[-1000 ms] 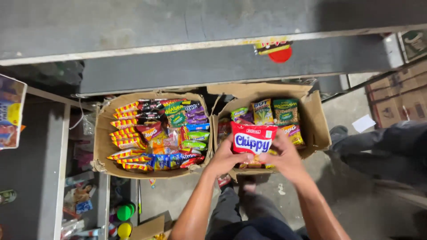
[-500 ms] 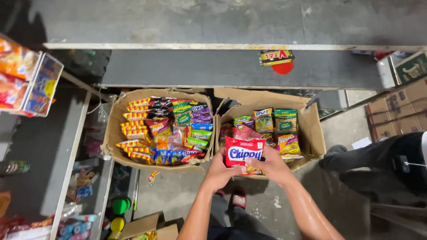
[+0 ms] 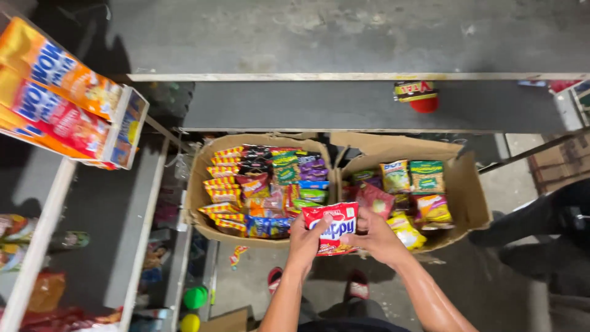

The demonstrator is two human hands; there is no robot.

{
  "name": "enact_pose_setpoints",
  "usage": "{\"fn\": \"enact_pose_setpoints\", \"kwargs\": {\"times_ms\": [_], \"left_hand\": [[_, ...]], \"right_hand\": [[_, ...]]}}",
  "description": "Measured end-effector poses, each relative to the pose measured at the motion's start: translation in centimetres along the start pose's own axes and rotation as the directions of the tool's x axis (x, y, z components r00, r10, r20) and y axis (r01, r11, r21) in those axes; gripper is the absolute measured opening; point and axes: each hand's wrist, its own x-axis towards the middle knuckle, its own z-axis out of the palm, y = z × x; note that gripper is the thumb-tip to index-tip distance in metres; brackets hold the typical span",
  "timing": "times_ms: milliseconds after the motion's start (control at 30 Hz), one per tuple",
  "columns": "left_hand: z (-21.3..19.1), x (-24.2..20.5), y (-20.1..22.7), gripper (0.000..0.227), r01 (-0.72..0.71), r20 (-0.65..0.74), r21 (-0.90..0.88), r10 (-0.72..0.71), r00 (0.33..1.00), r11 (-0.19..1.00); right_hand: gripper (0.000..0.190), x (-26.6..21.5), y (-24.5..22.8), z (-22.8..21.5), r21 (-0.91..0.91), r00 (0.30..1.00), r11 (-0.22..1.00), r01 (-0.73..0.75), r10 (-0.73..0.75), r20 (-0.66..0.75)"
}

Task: Organizing and sorting various snack bags from boxes onto shelves or between boxes in a store environment.

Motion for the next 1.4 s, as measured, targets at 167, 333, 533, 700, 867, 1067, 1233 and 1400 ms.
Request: {"fn": "enact_pose_setpoints", "kwargs": {"times_ms": [167, 333, 533, 700, 867, 1067, 1233, 1400], "left_hand": [[-5.5, 0.9, 4.8, 0.022, -0.016, -0.032, -0.036, 0.015, 0.999, 0.999], [-10.2, 2.5, 7.6, 0.020, -0.059, -0.108, 0.009, 0.060, 0.992, 0.998], [-12.9, 4.3, 11.2, 0.032, -0.114, -0.160, 0.170, 0.141, 0.977, 0.979], [-12.3, 5.2, 13.5, 0.032, -0.110, -0.166, 0.104, 0.126, 0.978, 0.988], [-12.6, 6.3, 13.2, 0.041, -0.187, -0.094, 0.396, 0.243, 0.966, 0.899], [-12.6, 7.7, 21.1, 0.055, -0.107, -0.121, 0.321, 0.153, 0.981, 0.941], [-16.4, 7.8, 19.1, 0.027, -0.304, -0.058, 0.222, 0.323, 0.945, 0.927], [-17.3, 7.7, 18.8, 0.021, -0.155, -0.154, 0.272, 0.202, 0.967, 0.950]], "right_hand": [[0.050, 3.3, 3.0, 5.7, 0.137, 1.000, 0.990, -0.022, 0.022, 0.007], [0.040, 6.0, 4.3, 10.6, 0.160, 0.997, 0.984, 0.081, -0.079, -0.015], [0.024, 8.0, 3.5, 13.4, -0.023, 0.993, 0.996, 0.089, -0.090, -0.076], [0.036, 8.3, -2.1, 14.6, -0.044, 0.977, 0.985, 0.168, -0.172, -0.122], [0.036, 9.7, -3.9, 15.1, -0.040, 0.961, 0.967, 0.253, -0.256, -0.104], [0.023, 13.7, -5.8, 11.9, -0.202, 0.949, 0.954, 0.222, -0.259, -0.181], [0.024, 14.7, -6.0, 11.0, -0.076, 0.937, 0.944, 0.321, -0.329, -0.119], [0.023, 15.7, -5.6, 10.9, -0.180, 0.915, 0.922, 0.343, -0.371, -0.159]]}}
